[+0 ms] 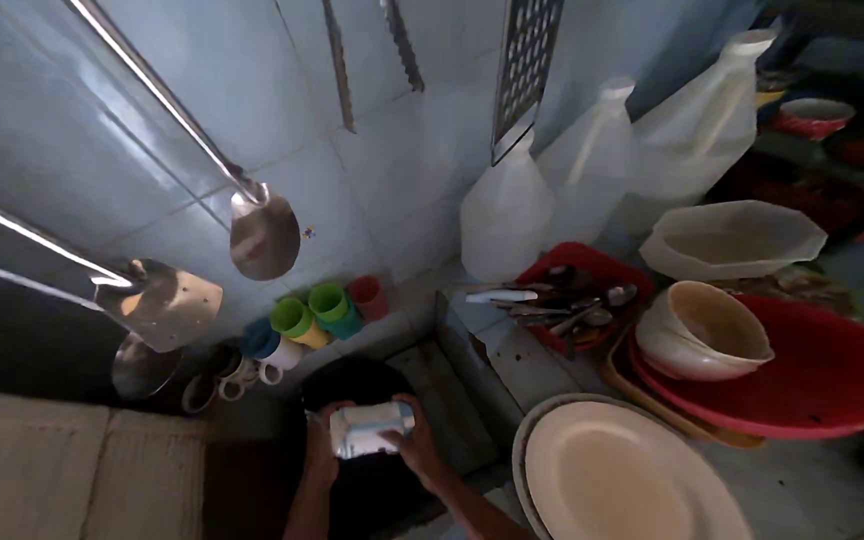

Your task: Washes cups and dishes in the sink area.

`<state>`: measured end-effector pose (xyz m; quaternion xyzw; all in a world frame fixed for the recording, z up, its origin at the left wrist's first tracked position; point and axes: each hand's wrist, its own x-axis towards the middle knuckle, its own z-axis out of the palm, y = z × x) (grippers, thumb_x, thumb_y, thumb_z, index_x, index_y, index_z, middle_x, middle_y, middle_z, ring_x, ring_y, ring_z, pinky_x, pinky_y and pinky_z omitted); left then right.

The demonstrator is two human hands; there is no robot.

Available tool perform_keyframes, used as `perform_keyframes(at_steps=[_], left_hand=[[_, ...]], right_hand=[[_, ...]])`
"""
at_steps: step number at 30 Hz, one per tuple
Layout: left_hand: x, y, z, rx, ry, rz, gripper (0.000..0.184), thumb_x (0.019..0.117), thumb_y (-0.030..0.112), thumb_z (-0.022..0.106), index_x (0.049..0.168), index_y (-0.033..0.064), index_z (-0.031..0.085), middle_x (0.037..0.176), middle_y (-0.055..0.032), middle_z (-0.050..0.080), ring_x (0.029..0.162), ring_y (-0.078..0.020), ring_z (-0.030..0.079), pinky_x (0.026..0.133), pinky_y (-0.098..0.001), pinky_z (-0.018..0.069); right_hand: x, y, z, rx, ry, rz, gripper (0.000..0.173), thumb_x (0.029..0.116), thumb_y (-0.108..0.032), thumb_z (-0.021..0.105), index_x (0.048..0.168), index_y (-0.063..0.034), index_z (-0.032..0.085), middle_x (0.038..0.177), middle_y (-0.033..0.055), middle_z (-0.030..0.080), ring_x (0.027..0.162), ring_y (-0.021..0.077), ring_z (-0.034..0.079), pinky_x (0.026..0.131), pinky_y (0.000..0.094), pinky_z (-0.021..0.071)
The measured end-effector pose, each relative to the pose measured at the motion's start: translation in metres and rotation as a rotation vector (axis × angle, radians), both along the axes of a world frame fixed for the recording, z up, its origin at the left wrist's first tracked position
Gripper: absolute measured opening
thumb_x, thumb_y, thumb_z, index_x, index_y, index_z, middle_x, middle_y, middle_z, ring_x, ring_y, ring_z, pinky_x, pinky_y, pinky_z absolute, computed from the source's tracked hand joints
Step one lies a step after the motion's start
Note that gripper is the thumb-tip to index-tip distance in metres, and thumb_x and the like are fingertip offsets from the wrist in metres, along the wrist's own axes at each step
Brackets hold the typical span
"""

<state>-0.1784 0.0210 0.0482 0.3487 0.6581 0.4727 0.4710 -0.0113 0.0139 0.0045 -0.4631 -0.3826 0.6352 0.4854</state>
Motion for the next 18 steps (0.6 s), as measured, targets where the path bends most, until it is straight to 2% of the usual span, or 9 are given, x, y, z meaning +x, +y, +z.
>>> perform_keyframes(at_steps=[2,4,5,7,8,11,14,16,18], left_hand=[[-0.003,0.002,0.001,-0.032,-0.01,0.027,0.034,0.1093,0.016,0.041,0.116,-0.0054,0.066,0.104,-0.0165,0.07,0.093,-0.0211,0.068,0.084,-0.0395,0.0581],[0.0,0.016,0.007,0.057,-0.066,0.023,0.036,0.1075,0.018,0.04,0.11,-0.002,0.069,0.098,-0.0112,0.074,0.089,-0.017,0.071,0.08,-0.0352,0.0611],[0.0,0.01,0.004,0.056,-0.107,0.028,0.037,0.1077,0.018,0.037,0.109,-0.0012,0.069,0.096,-0.0095,0.074,0.087,-0.0158,0.072,0.078,-0.0337,0.0615],[-0.004,0.002,-0.007,-0.008,-0.209,0.108,0.038,0.1104,0.021,0.036,0.111,-0.0018,0.067,0.095,-0.0113,0.073,0.085,-0.018,0.071,0.076,-0.0356,0.0611],[-0.005,0.008,-0.012,-0.018,-0.293,0.151,0.039,0.111,0.023,0.036,0.112,-0.001,0.067,0.095,-0.0117,0.073,0.085,-0.0192,0.071,0.075,-0.0368,0.0613],[-0.006,0.011,-0.04,0.019,-0.604,0.256,0.041,0.1118,0.034,0.032,0.109,0.0067,0.063,0.091,-0.0077,0.072,0.084,-0.0182,0.072,0.073,-0.0388,0.0624],[-0.012,0.003,-0.064,0.103,-0.645,0.248,0.036,0.1113,0.031,0.032,0.105,0.0092,0.06,0.088,-0.0049,0.07,0.082,-0.0151,0.07,0.074,-0.0369,0.0619],[-0.01,0.004,-0.054,0.179,-0.548,0.295,0.026,0.1088,0.019,0.038,0.106,0.0043,0.059,0.088,-0.0064,0.067,0.081,-0.015,0.067,0.074,-0.0358,0.0601],[-0.002,0.004,-0.023,0.224,-0.487,0.385,0.032,0.1111,0.026,0.034,0.118,0.0032,0.055,0.099,-0.0078,0.067,0.09,-0.016,0.066,0.08,-0.0376,0.0588]], right_hand=[[-0.005,0.005,0.007,-0.068,-0.071,0.013,0.074,0.0819,-0.007,0.084,0.145,0.0,0.046,0.133,0.0241,0.059,0.108,0.0294,0.068,0.084,0.0444,0.0618],[-0.001,0.015,0.007,0.085,-0.031,-0.038,0.077,0.0767,-0.004,0.083,0.143,0.0038,0.046,0.136,0.0205,0.058,0.116,0.0212,0.063,0.095,0.0355,0.0574],[0.0,0.01,0.005,0.08,0.003,-0.025,0.076,0.0766,-0.003,0.08,0.144,0.0039,0.045,0.136,0.0191,0.057,0.116,0.0191,0.063,0.095,0.0339,0.0573],[-0.006,0.009,0.007,-0.114,0.002,0.015,0.07,0.0843,-0.006,0.081,0.145,-0.0026,0.046,0.132,0.0205,0.06,0.104,0.0249,0.069,0.079,0.0406,0.0624],[-0.01,0.017,0.008,-0.136,-0.057,0.017,0.071,0.0845,-0.012,0.083,0.145,-0.0043,0.047,0.132,0.0215,0.06,0.103,0.0274,0.068,0.078,0.0429,0.0618],[-0.007,0.021,0.016,0.183,-0.34,0.011,0.073,0.0732,-0.023,0.089,0.137,-0.0013,0.059,0.137,0.0244,0.057,0.126,0.033,0.057,0.105,0.045,0.0512],[-0.005,0.02,0.03,0.514,-0.52,0.022,0.07,0.068,-0.035,0.091,0.129,-0.0098,0.069,0.137,0.0262,0.058,0.129,0.0439,0.054,0.103,0.0562,0.051],[-0.005,0.025,0.023,0.488,-0.395,-0.019,0.071,0.0702,-0.032,0.09,0.132,-0.0039,0.067,0.136,0.0244,0.059,0.129,0.0373,0.055,0.106,0.0506,0.0501],[-0.001,0.032,0.012,0.165,-0.091,-0.035,0.068,0.0805,-0.013,0.082,0.141,0.0012,0.055,0.137,0.0202,0.06,0.122,0.0228,0.062,0.101,0.0367,0.055]])
